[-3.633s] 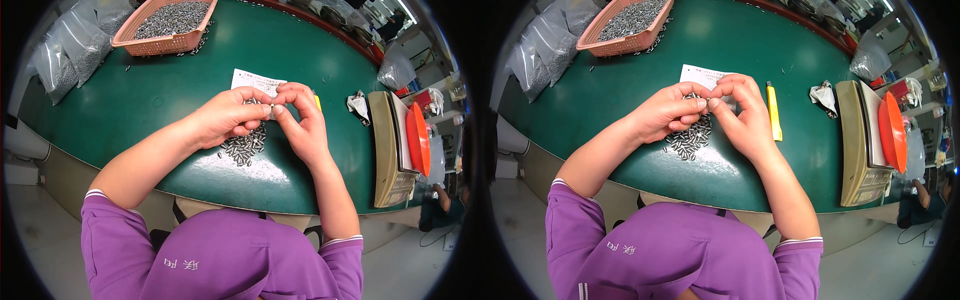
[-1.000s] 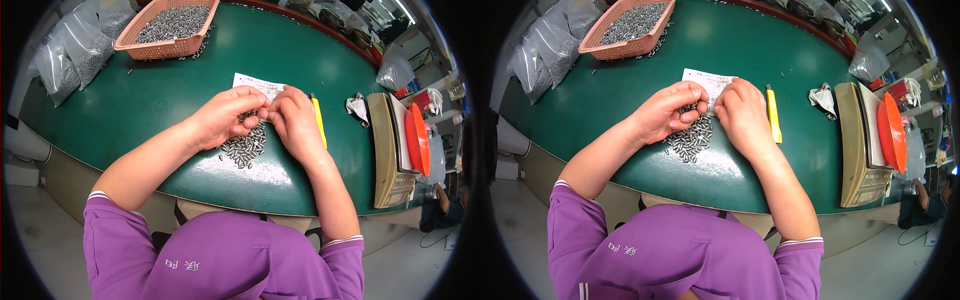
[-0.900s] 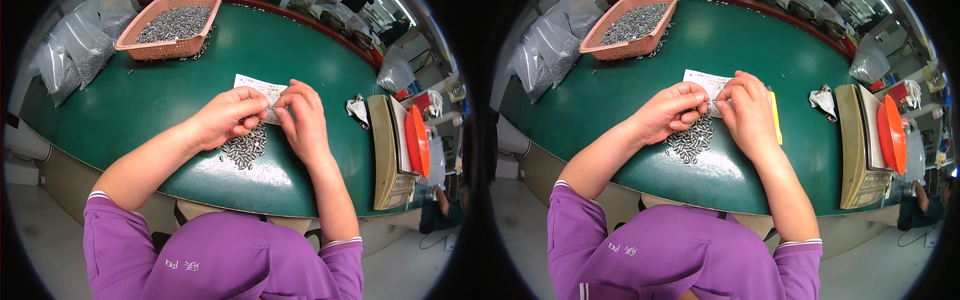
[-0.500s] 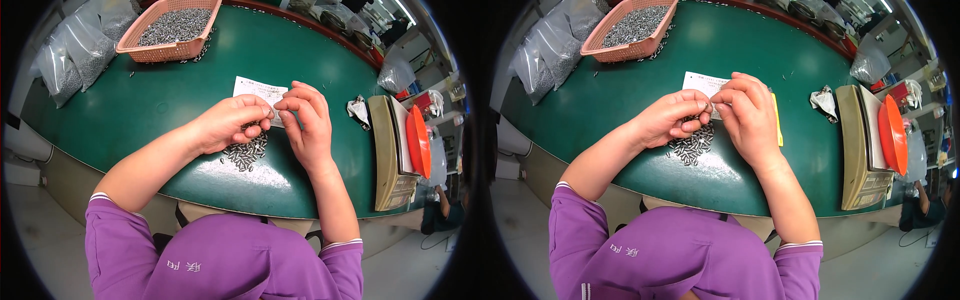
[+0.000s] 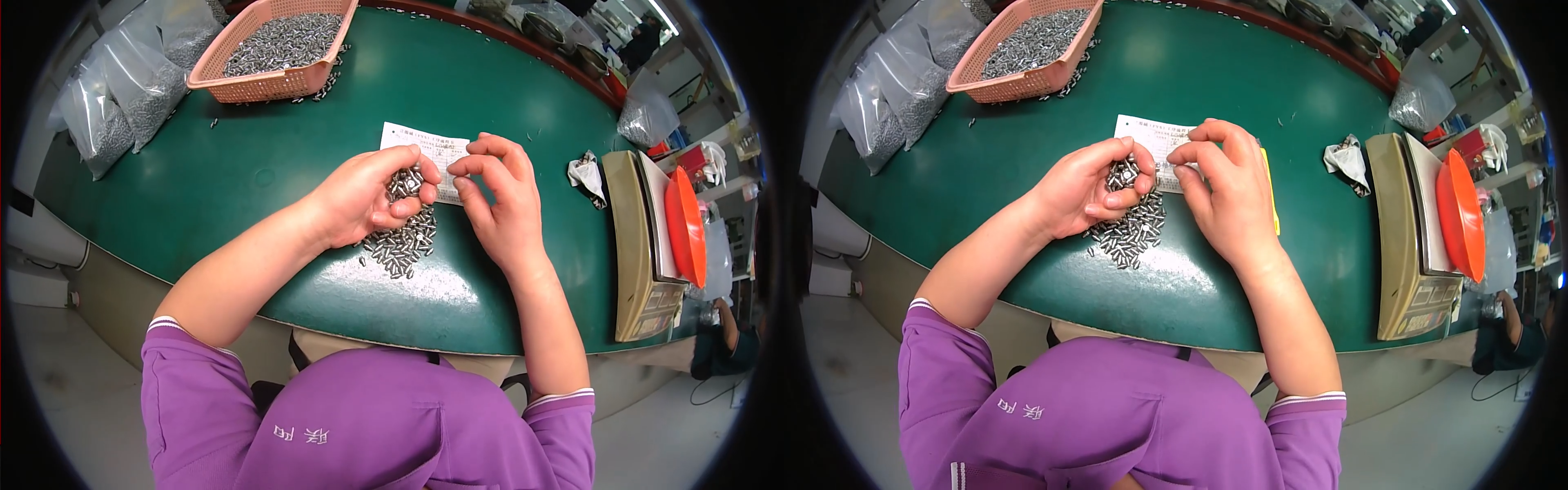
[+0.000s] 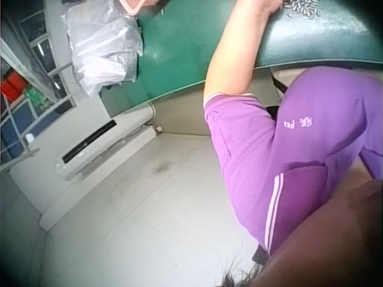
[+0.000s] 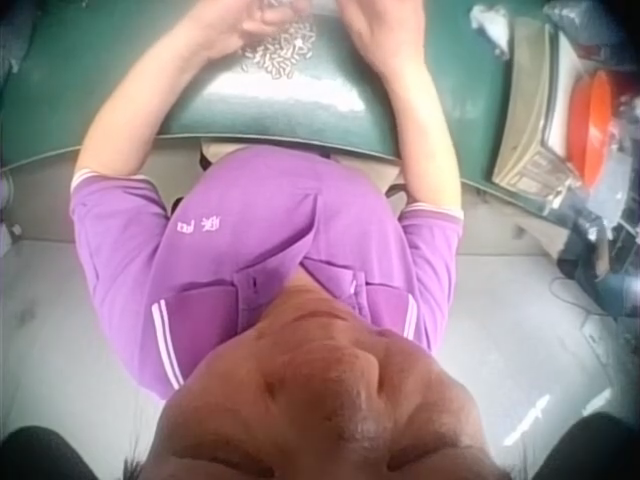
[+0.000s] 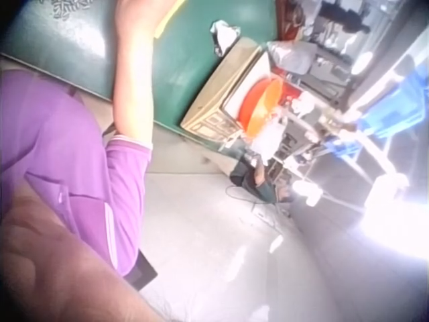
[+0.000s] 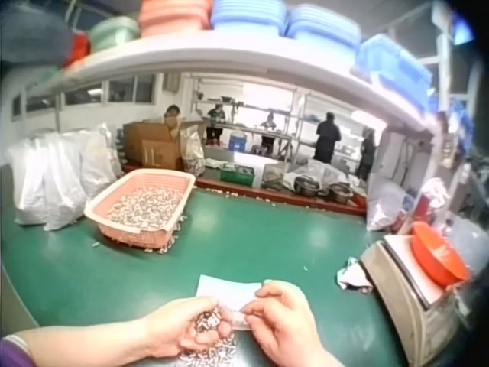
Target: Inspecting and sorting small metal fasteners at a workstation.
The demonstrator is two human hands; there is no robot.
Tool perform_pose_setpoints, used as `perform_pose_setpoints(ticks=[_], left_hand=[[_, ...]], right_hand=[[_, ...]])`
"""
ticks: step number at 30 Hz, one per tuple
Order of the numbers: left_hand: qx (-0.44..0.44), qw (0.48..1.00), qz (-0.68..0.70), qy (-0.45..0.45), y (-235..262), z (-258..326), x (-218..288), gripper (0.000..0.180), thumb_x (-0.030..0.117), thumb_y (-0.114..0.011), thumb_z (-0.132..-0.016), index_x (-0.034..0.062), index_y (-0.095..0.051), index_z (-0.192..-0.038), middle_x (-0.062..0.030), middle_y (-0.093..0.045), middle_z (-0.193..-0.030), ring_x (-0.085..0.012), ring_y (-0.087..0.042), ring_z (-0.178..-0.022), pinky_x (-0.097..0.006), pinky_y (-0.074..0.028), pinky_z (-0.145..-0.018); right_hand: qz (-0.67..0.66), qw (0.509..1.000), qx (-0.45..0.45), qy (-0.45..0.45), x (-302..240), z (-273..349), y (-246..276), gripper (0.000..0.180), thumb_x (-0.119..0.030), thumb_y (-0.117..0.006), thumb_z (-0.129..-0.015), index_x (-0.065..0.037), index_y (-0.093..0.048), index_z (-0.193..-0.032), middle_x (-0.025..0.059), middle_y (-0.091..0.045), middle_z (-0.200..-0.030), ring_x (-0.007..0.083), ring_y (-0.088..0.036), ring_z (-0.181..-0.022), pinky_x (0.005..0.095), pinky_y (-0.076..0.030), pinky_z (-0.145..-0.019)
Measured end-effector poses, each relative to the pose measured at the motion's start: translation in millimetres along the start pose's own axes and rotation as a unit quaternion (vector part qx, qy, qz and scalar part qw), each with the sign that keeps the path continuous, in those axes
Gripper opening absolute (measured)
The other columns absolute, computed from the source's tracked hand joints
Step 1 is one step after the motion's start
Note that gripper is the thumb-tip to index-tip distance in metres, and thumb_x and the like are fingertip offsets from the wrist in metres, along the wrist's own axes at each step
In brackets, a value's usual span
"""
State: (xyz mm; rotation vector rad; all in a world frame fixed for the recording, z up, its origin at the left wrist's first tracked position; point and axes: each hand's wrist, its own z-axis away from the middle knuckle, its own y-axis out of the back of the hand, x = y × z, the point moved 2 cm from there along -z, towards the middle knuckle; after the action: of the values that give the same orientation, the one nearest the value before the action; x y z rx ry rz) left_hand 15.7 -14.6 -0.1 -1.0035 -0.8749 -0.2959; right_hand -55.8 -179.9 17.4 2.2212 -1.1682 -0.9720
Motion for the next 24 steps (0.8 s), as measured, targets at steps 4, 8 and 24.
perform_pose_setpoints(ticks=[4, 8, 24], left_hand=[[-0.009, 1.0, 0.019, -0.02, 5, -1, 1, 0.032, 0.03, -0.041, -0.098, -0.0003, -0.052, -0.099, -0.0071, -0.052, -0.084, -0.007, -0.042, -0.06, -0.017, -0.03, -0.042], [0.01, 0.999, 0.016, -0.027, 4, -3, 2, 0.028, 0.027, -0.043, -0.098, -0.0002, -0.051, -0.098, -0.0068, -0.051, -0.084, -0.0067, -0.042, -0.06, -0.016, -0.031, -0.042], [-0.038, 0.996, -0.084, 0.008, -6, 1, -6, 0.02, 0.011, -0.062, -0.088, 0.0055, -0.05, -0.102, 0.0002, -0.05, -0.073, -0.002, -0.038, -0.053, -0.017, -0.027, -0.041]], right_hand=[[-0.008, 0.996, -0.077, 0.039, -2, 0, 1, 0.017, -0.004, -0.071, -0.067, -0.011, -0.064, -0.081, 0.0075, -0.055, -0.101, 0.0295, -0.053, -0.104, 0.0408, -0.043, -0.086], [0.004, 0.99, -0.131, 0.049, -1, 5, -3, 0.015, -0.007, -0.072, -0.066, -0.011, -0.063, -0.078, 0.0082, -0.055, -0.104, 0.031, -0.051, -0.109, 0.0422, -0.041, -0.091], [-0.253, 0.954, -0.083, -0.134, -2, 3, 7, 0.007, -0.006, -0.062, -0.082, -0.005, -0.06, -0.088, 0.0061, -0.054, -0.093, 0.0158, -0.054, -0.087, 0.0261, -0.047, -0.07]])
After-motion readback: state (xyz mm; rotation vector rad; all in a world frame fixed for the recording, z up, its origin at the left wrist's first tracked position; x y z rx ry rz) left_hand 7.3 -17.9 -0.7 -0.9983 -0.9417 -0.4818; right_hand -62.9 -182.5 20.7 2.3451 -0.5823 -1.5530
